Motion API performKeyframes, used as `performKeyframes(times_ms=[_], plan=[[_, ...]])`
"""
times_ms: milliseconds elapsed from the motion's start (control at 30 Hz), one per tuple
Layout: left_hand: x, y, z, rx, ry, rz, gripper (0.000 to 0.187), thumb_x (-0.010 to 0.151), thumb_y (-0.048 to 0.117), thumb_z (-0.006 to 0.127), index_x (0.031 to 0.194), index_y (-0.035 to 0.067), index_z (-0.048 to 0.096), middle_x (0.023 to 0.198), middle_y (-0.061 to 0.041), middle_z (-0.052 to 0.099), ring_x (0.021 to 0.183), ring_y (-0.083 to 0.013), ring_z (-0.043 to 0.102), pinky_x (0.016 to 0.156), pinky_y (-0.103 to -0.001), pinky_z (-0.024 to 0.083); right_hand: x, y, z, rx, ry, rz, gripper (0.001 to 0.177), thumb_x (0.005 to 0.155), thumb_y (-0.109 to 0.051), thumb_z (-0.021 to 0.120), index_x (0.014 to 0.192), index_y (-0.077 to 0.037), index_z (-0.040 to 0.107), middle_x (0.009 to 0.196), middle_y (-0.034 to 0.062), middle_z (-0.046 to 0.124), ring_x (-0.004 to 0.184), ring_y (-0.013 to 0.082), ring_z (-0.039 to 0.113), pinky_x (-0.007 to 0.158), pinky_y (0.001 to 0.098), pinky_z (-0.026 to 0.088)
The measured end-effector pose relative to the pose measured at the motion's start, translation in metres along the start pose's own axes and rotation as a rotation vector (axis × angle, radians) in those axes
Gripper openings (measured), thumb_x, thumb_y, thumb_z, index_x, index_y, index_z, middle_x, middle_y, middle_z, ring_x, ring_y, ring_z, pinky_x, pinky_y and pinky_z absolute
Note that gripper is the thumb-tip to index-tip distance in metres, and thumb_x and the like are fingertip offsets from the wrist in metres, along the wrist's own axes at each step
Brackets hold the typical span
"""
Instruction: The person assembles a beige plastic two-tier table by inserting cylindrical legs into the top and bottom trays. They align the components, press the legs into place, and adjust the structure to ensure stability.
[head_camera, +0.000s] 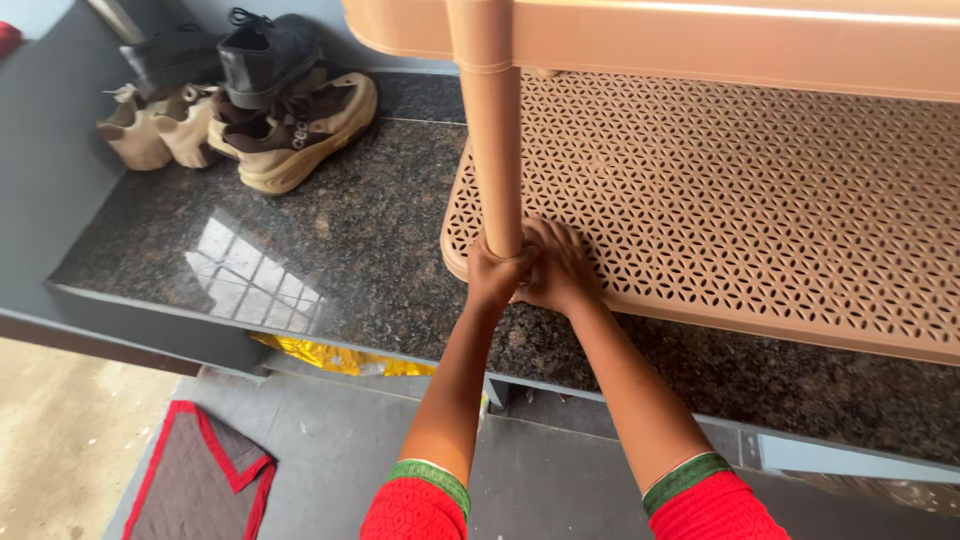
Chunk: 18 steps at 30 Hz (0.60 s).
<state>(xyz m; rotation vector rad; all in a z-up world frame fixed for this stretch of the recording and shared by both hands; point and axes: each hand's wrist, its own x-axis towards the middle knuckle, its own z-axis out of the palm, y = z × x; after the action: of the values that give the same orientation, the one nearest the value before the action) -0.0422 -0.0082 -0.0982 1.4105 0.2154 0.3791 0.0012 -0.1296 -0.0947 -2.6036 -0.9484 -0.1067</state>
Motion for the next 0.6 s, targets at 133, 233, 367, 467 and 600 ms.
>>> performKeyframes(times_ms=[133,233,367,467,600], plan=[[-0.005,0.015,0.002,0.199,0.079,0.077,0.045,0.075,0.006,0.079,0.115,0.001,0.058,0.097,-0.011,0.069,0.082,-0.0185,0.068,0.071,-0.032,0.058,0.000,-0.017,-0.020,0.002,0.021,-0.009,0.082,0.074,-0.041,0.081,0.142,-0.014,0.046,0.144,0.0073,0.050,0.139,0.0275,0.041,0.121,0.0513,0.025],[-0.012,0.051,0.006,0.432,0.224,0.276,0.057,0.073,0.009,0.085,0.119,-0.001,0.053,0.106,-0.016,0.065,0.094,-0.0258,0.068,0.082,-0.039,0.056,0.012,-0.022,-0.049,0.063,-0.309,0.031,0.076,0.074,-0.049,0.088,0.132,-0.016,0.052,0.133,0.0059,0.056,0.131,0.0253,0.048,0.118,0.0487,0.032],[-0.010,0.128,0.020,0.379,0.259,0.518,0.066,0.072,0.018,0.088,0.125,0.000,0.053,0.113,-0.019,0.065,0.100,-0.0297,0.067,0.088,-0.043,0.056,0.035,-0.025,-0.087,1.086,-0.335,0.145,0.068,0.070,-0.020,0.080,0.132,-0.008,0.054,0.110,0.0088,0.068,0.095,0.0216,0.066,0.083,0.0412,0.057],[-0.003,0.183,0.037,0.329,0.298,0.536,0.063,0.072,0.026,0.088,0.120,0.003,0.054,0.107,-0.016,0.070,0.095,-0.0284,0.072,0.085,-0.042,0.060,0.055,-0.035,-0.089,1.283,-0.174,-0.047,0.047,0.090,-0.026,0.075,0.126,-0.002,0.057,0.108,0.0048,0.068,0.097,0.0132,0.066,0.082,0.0294,0.057],[0.008,0.225,0.061,0.400,0.497,0.351,0.055,0.063,0.032,0.089,0.102,0.004,0.061,0.093,-0.016,0.076,0.081,-0.0316,0.076,0.074,-0.043,0.061,0.098,-0.034,-0.067,1.809,-0.184,-0.151,0.041,0.103,-0.038,0.064,0.120,-0.003,0.053,0.098,0.0052,0.061,0.081,0.0141,0.059,0.069,0.0309,0.053]])
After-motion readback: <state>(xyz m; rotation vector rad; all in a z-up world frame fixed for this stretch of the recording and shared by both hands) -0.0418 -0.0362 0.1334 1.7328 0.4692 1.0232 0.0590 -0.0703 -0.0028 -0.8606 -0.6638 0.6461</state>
